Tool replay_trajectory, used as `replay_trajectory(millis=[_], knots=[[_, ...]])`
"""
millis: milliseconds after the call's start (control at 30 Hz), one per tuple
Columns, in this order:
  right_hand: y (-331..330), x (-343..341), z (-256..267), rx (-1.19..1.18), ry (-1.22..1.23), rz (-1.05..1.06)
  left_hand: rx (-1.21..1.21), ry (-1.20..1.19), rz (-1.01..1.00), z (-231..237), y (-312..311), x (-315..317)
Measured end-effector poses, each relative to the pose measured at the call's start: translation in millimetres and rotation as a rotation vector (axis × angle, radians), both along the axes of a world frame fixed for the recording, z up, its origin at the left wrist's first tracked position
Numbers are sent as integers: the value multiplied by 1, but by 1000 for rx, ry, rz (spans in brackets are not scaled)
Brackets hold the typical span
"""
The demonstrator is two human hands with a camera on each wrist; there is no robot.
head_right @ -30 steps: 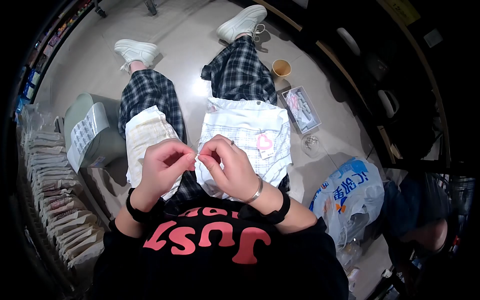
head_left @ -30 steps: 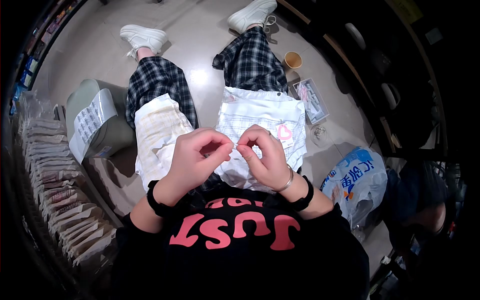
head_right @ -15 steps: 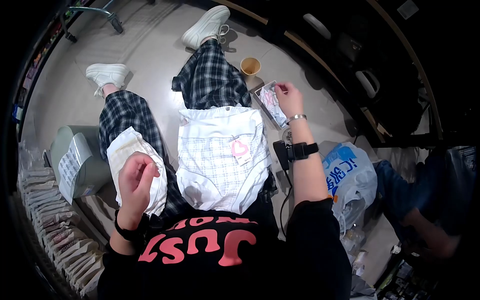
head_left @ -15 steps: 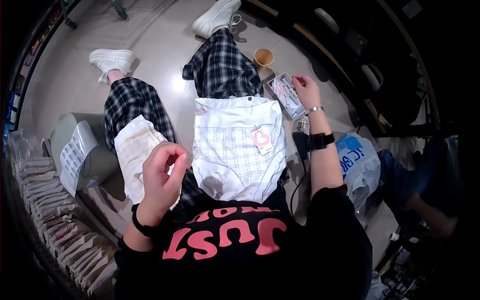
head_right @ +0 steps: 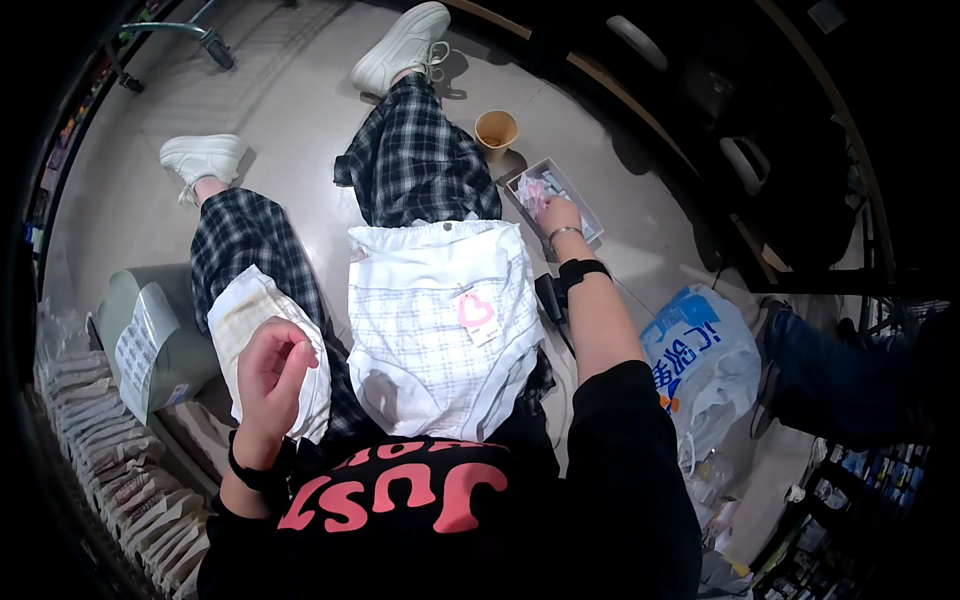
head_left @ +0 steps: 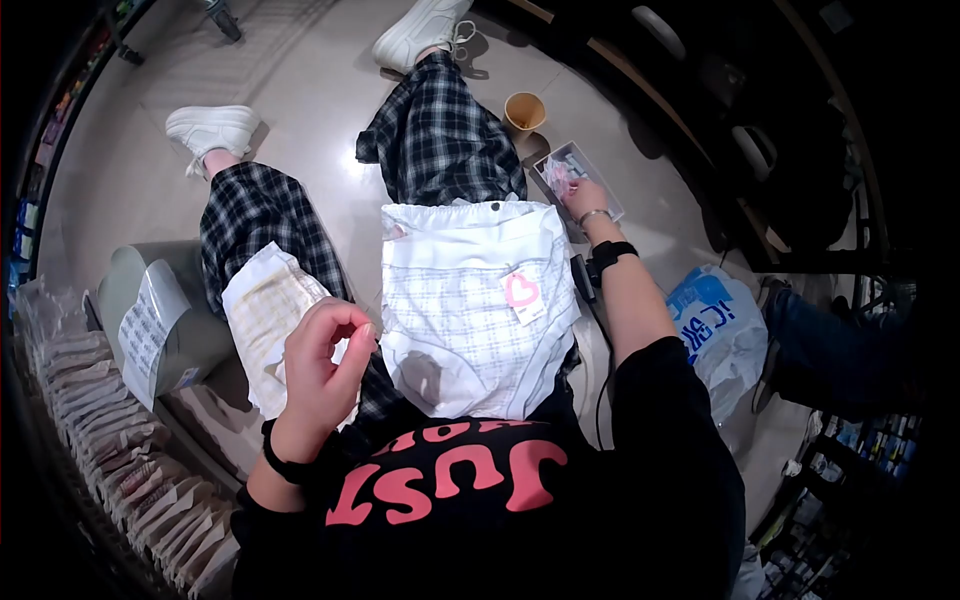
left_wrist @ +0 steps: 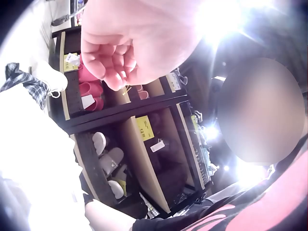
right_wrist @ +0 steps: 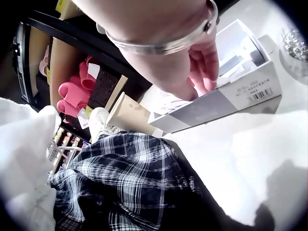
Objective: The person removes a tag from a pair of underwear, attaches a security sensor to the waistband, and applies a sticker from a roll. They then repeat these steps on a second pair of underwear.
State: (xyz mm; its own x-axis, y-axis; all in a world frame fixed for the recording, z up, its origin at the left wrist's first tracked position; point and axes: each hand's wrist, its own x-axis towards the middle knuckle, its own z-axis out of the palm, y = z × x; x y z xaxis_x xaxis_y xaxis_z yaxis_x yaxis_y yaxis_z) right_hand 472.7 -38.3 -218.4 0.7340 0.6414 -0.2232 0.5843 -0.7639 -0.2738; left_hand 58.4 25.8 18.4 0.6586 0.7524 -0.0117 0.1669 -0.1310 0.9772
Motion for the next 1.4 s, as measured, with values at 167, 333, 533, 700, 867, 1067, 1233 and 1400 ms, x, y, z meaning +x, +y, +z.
replay_trajectory(millis=[167,333,533,700,867,1067,1233,1400], knots=[[2,-8,9,3,-69,-95,27,4,-11,2,-2,0],[2,-9,13,-20,-172,-93,42,20,4,4,-2,-4],[-5,-14,30,110,-226,42,50,4,12,4,-1,-5],[-18,-25,76,320,-116,-60,75,-13,16,7,-4,-8],[-36,-75,174,844,624,-149,35,-39,8,19,-11,-16],[-58,-219,278,861,1328,228,-148,-187,-66,34,-24,-26],[-47,-274,288,707,1658,196,401,-125,-6,42,-29,-42],[-40,-292,287,684,1463,268,466,-112,38,46,-33,-62]])
